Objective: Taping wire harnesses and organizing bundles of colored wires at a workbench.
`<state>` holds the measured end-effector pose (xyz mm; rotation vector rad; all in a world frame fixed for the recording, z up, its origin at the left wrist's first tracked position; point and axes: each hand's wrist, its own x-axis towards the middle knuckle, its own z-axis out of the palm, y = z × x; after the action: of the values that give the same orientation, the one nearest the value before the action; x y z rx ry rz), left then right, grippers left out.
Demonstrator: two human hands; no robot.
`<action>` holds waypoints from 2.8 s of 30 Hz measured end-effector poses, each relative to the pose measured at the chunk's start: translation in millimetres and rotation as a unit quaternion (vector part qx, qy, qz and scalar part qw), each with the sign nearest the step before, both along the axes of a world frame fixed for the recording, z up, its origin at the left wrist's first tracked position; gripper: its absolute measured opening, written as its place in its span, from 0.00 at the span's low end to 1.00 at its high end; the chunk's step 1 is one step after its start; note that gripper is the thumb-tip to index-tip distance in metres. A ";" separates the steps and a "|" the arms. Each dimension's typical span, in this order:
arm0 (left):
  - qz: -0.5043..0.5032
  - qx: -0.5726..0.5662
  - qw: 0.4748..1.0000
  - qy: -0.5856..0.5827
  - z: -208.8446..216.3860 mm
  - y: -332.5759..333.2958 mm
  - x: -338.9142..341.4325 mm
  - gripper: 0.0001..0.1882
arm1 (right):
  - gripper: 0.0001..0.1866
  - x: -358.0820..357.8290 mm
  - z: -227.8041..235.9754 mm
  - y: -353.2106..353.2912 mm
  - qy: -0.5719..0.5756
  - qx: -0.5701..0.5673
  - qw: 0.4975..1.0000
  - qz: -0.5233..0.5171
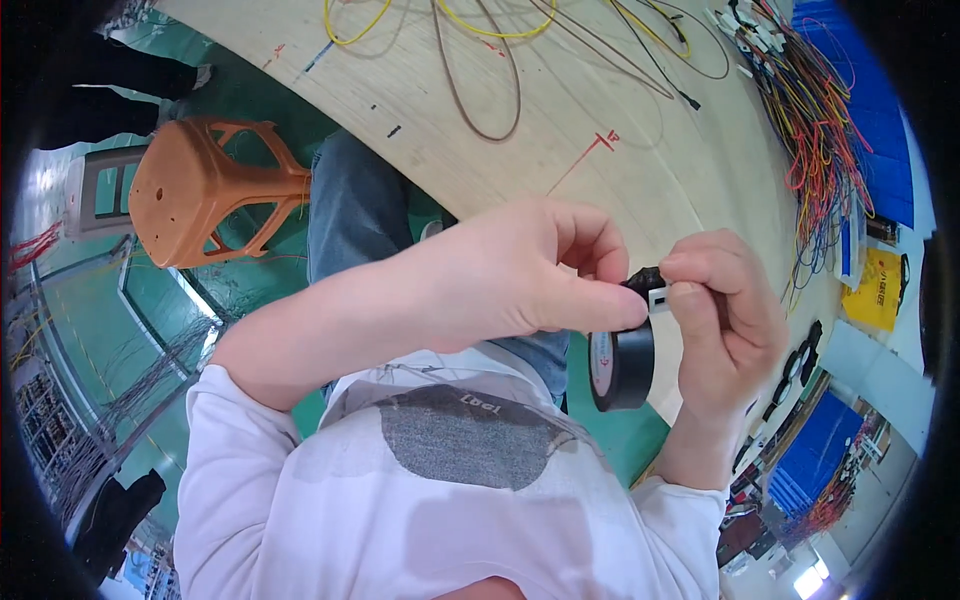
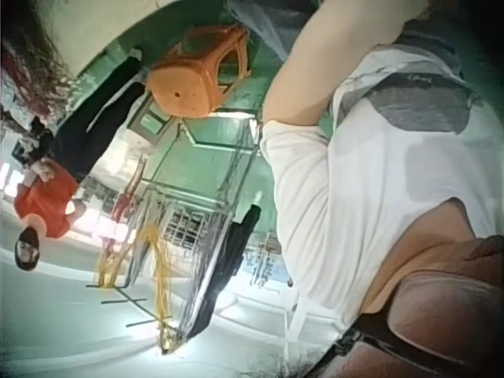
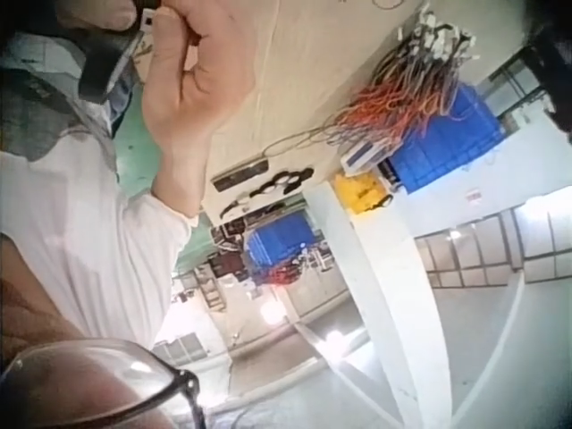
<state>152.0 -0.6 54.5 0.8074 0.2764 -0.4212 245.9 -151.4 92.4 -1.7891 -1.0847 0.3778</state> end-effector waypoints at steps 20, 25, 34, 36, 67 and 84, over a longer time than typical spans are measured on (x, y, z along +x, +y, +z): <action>0.054 -0.217 0.972 0.070 -11.9 -10.3 -3.9 0.15 | 0.08 -13.8 -19.6 0.3 -0.099 -0.011 0.995 -0.005; 0.125 -0.084 0.989 -0.006 -9.2 -8.5 -11.4 0.22 | 0.12 -24.6 -12.3 -7.6 0.089 -0.017 0.993 -0.071; 0.195 0.286 0.865 -0.363 -19.8 -18.8 -21.7 0.24 | 0.10 -20.2 12.5 5.7 0.387 -0.076 0.903 -0.169; 0.224 0.372 0.855 -0.284 -20.5 -28.2 -20.9 0.25 | 0.10 -20.2 6.8 2.9 0.333 -0.060 0.925 -0.169; 0.085 -0.216 0.972 0.015 -6.7 -4.5 -19.5 0.28 | 0.06 -32.8 12.2 2.6 0.277 -0.045 0.943 -0.181; 0.129 0.084 0.985 -0.080 -20.5 -18.5 -21.1 0.36 | 0.07 -33.9 16.5 4.6 0.294 -0.070 0.930 -0.208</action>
<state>130.8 -19.1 34.0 0.9515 0.2656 -0.0895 212.0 -146.7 108.9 -1.7999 -0.2549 0.6847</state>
